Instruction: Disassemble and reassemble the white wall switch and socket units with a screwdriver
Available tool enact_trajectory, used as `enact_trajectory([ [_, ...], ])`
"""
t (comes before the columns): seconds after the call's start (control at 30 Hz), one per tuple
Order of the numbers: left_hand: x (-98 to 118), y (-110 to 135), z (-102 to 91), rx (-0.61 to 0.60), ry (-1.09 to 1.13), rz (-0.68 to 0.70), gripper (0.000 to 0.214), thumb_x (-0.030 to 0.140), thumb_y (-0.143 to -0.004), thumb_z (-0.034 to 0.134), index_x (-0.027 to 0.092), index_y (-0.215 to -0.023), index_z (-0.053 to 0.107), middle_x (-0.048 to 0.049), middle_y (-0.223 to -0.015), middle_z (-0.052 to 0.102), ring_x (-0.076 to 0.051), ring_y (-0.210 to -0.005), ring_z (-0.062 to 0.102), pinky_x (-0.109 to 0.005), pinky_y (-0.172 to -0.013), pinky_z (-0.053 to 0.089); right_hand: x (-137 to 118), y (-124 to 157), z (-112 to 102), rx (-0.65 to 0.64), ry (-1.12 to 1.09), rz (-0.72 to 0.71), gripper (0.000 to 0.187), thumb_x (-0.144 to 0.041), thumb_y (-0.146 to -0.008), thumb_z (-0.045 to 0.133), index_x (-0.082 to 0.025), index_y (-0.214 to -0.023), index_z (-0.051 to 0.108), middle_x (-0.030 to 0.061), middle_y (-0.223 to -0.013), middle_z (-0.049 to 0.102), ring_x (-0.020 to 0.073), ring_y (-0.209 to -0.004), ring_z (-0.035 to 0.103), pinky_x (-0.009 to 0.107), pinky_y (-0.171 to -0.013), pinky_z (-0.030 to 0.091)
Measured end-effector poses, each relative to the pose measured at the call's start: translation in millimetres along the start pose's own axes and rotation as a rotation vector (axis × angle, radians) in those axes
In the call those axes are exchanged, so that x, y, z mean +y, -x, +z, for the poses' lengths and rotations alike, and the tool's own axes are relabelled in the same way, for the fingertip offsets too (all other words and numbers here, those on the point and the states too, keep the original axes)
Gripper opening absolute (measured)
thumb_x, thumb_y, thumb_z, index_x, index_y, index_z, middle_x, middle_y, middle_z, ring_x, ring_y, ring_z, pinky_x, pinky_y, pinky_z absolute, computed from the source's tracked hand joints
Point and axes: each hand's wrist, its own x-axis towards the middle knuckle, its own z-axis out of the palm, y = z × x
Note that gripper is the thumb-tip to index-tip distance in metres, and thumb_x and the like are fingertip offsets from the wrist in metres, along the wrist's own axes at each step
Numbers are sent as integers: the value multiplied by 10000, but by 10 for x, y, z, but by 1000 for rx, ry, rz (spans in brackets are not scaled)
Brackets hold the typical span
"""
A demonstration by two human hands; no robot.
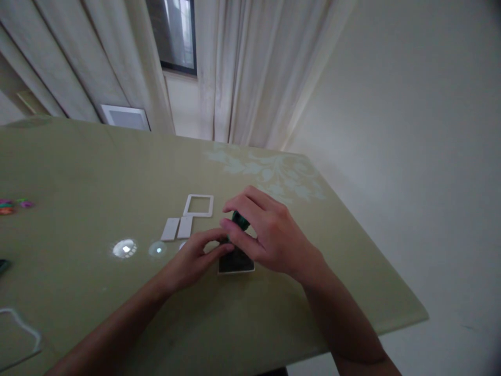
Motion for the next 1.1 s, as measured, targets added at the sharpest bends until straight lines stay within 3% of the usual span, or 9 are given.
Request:
enact_trajectory([
  [0.07, 56, -36, 17, 10, 19, -23, 338, 475, -1077, 643, 225, -946, 829, 0, -840, 819, -210, -776, 742, -312, -736, 583, 14, -12, 39, 45, 3, -7, 215, -341, -1123, 559, -176, -1156, 692, 89, -1085, 718, 210, -993, 663, 354, -924, 529],
  [0.17, 88, -90, 24, 63, 83, -39, 308, 478, -988, 777, 206, -853, 828, -2, -807, 827, -217, -780, 761, -300, -742, 590, 45, -21, 93, 99, -13, -2, 194, -299, -1061, 661, -176, -1210, 679, 69, -1069, 739, 200, -955, 671, 344, -907, 525],
  [0.23, 73, -107, 3, 74, 121, -22, 255, 446, -946, 828, 200, -881, 828, -12, -833, 831, -221, -811, 770, -296, -760, 603, 62, -19, 119, 123, -21, 11, 205, -278, -1022, 702, -181, -1201, 674, 59, -1051, 744, 197, -931, 675, 336, -888, 523],
  [0.4, 29, -113, -44, 7, 129, 13, 203, 354, -1020, 727, 206, -949, 847, -34, -890, 841, -216, -853, 773, -306, -812, 610, 68, -14, 146, 141, -40, 83, 249, -324, -1014, 732, -210, -1220, 650, 43, -1037, 748, 187, -894, 687, 323, -854, 525],
  [0.53, 48, -136, -21, 92, 181, -15, 177, 357, -887, 878, 195, -924, 816, -20, -844, 820, -215, -815, 756, -292, -752, 599, 64, -14, 141, 148, -105, 136, 330, -293, -973, 782, -224, -1260, 634, 12, -1020, 737, 167, -881, 698, 300, -838, 531],
  [0.7, 37, -138, -47, 35, 176, 13, 118, 304, -973, 779, 204, -947, 837, -29, -890, 836, -209, -854, 764, -298, -802, 592, 64, -9, 163, 186, -136, 114, 366, -255, -969, 789, -224, -1292, 618, 26, -1084, 741, 170, -969, 719, 303, -906, 555],
  [0.87, 40, -139, -43, 91, 239, 5, 198, 343, -872, 909, 203, -972, 811, -11, -890, 820, -205, -844, 742, -282, -767, 579, 53, -11, 188, 218, -152, 100, 382, -237, -960, 790, -235, -1300, 615, 22, -1089, 737, 167, -990, 725, 300, -904, 573],
  [1.0, 66, -130, -43, 16, 193, 30, 109, 301, -986, 778, 216, -1009, 843, -26, -953, 845, -201, -881, 754, -297, -819, 578, 50, -9, 192, 243, -166, 94, 376, -250, -971, 788, -243, -1302, 612, 4, -1058, 725, 149, -943, 726, 289, -893, 585],
  [1.1, 46, -147, 4, 87, 222, 8, 135, 326, -950, 832, 196, -916, 822, -24, -868, 822, -194, -817, 739, -288, -772, 567, 52, -9, 198, 267, -170, 85, 389, -238, -962, 787, -242, -1308, 609, 22, -1111, 738, 161, -975, 736, 301, -907, 595],
])
